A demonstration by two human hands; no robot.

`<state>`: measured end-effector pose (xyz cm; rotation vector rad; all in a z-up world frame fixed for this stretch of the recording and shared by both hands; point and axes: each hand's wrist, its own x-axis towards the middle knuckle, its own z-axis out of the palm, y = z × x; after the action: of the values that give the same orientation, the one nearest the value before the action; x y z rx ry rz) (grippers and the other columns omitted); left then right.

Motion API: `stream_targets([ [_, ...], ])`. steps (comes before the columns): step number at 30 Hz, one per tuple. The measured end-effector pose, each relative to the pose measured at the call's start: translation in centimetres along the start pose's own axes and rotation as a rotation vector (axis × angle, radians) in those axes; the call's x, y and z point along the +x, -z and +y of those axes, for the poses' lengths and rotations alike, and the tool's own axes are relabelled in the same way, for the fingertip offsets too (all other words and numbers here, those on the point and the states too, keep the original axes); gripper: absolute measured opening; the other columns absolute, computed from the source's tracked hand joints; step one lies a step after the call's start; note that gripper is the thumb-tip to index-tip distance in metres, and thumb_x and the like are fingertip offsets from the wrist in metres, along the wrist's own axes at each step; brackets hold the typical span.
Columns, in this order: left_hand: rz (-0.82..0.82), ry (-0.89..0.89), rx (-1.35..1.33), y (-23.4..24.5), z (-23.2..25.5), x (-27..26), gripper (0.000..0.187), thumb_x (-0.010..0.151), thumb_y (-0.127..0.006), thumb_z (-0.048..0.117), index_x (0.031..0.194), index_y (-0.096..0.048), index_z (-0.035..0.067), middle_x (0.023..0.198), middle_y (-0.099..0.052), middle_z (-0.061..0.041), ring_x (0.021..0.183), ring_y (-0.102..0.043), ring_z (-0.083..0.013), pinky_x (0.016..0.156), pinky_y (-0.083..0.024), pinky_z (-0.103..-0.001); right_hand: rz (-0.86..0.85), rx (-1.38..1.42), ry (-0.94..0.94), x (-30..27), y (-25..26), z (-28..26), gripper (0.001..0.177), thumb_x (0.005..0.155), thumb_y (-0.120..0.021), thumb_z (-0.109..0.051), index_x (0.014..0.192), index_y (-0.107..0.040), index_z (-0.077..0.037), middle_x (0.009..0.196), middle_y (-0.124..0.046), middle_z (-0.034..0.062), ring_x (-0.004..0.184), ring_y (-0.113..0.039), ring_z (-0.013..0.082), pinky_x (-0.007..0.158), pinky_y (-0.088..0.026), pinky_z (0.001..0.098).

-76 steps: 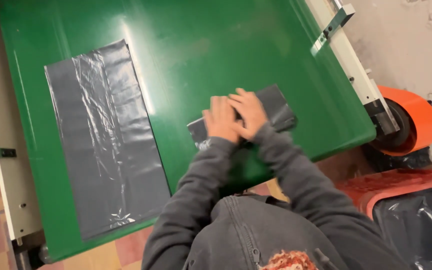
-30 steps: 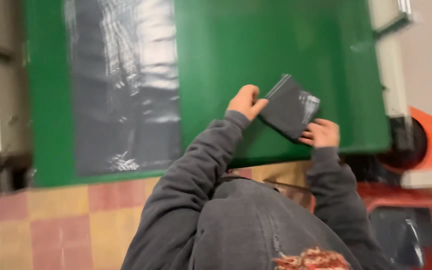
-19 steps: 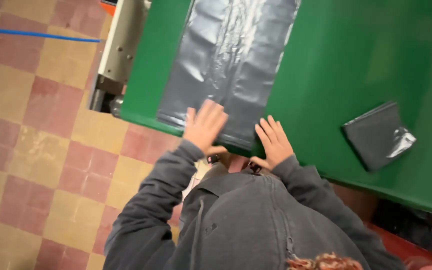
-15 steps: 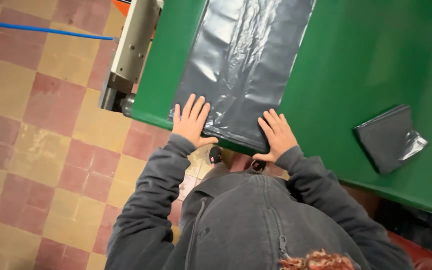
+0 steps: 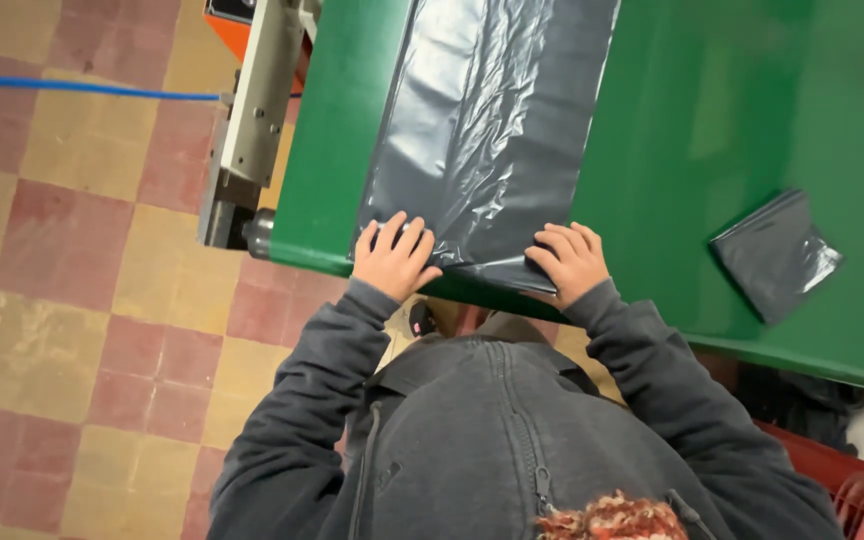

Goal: Folding plastic bags coming off a conveyor belt and placing them into a collection crate.

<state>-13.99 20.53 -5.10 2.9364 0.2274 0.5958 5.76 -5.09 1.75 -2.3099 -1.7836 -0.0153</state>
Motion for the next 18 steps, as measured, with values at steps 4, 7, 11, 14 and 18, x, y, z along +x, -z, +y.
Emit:
stream_targets([
  [4, 0.027, -0.107, -0.071, 1.8, -0.9, 0.7, 0.064, 0.077, -0.076, 0.057, 0.123, -0.065, 0.014, 0.133, -0.06, -0.005, 0.131, -0.053, -0.0308, 0.104, -0.041, -0.057, 0.031, -0.011, 0.067, -0.5, -0.5, 1.9, 0.032, 0.081, -0.073, -0.016, 0.113, -0.071, -0.015, 0.126, -0.068, 0.0036, 0.131, -0.062, 0.0259, 0.114, -0.048, 0.048],
  [7, -0.035, -0.117, -0.158, 2.7, -1.9, 0.3, 0.068, 0.072, -0.078, 0.051, 0.125, -0.066, 0.01, 0.132, -0.062, -0.008, 0.125, -0.056, -0.0299, 0.097, -0.044, -0.048, 0.121, 0.244, 0.045, -1.2, 1.2, 2.6, 0.033, 0.079, -0.067, -0.011, 0.111, -0.07, -0.008, 0.119, -0.071, 0.0126, 0.115, -0.068, 0.0344, 0.097, -0.053, 0.0425],
  [11, -0.173, -0.056, -0.244, 5.1, -3.3, 2.9, 0.037, 0.076, -0.08, 0.021, 0.112, -0.072, 0.019, 0.113, -0.07, 0.004, 0.108, -0.062, -0.0204, 0.082, -0.048, -0.036, -0.051, 0.609, -0.19, -5.1, 2.3, 5.4, 0.028, 0.081, -0.073, -0.008, 0.109, -0.074, -0.009, 0.101, -0.077, 0.0089, 0.092, -0.075, 0.0256, 0.082, -0.057, 0.0337],
  [14, -0.232, 0.05, -0.786, 5.7, -4.3, 9.1, 0.026, 0.078, -0.075, 0.009, 0.103, -0.072, 0.01, 0.1, -0.072, -0.004, 0.093, -0.068, -0.0222, 0.077, -0.054, -0.034, -0.023, 0.782, -0.436, -5.4, 2.5, 9.8, 0.024, 0.085, -0.074, -0.003, 0.109, -0.073, -0.006, 0.094, -0.076, 0.006, 0.086, -0.073, 0.0165, 0.078, -0.057, 0.0274],
  [18, -0.034, 0.248, -1.178, -1.7, -6.8, 21.3, 0.018, 0.092, -0.07, 0.007, 0.109, -0.066, 0.001, 0.091, -0.073, -0.012, 0.084, -0.069, -0.0149, 0.078, -0.056, -0.031, 0.348, 0.942, -0.555, 0.9, 1.3, 19.2, 0.015, 0.094, -0.071, -0.002, 0.107, -0.063, 0.0, 0.094, -0.062, 0.0, 0.088, -0.058, 0.0087, 0.081, -0.05, 0.0265],
])
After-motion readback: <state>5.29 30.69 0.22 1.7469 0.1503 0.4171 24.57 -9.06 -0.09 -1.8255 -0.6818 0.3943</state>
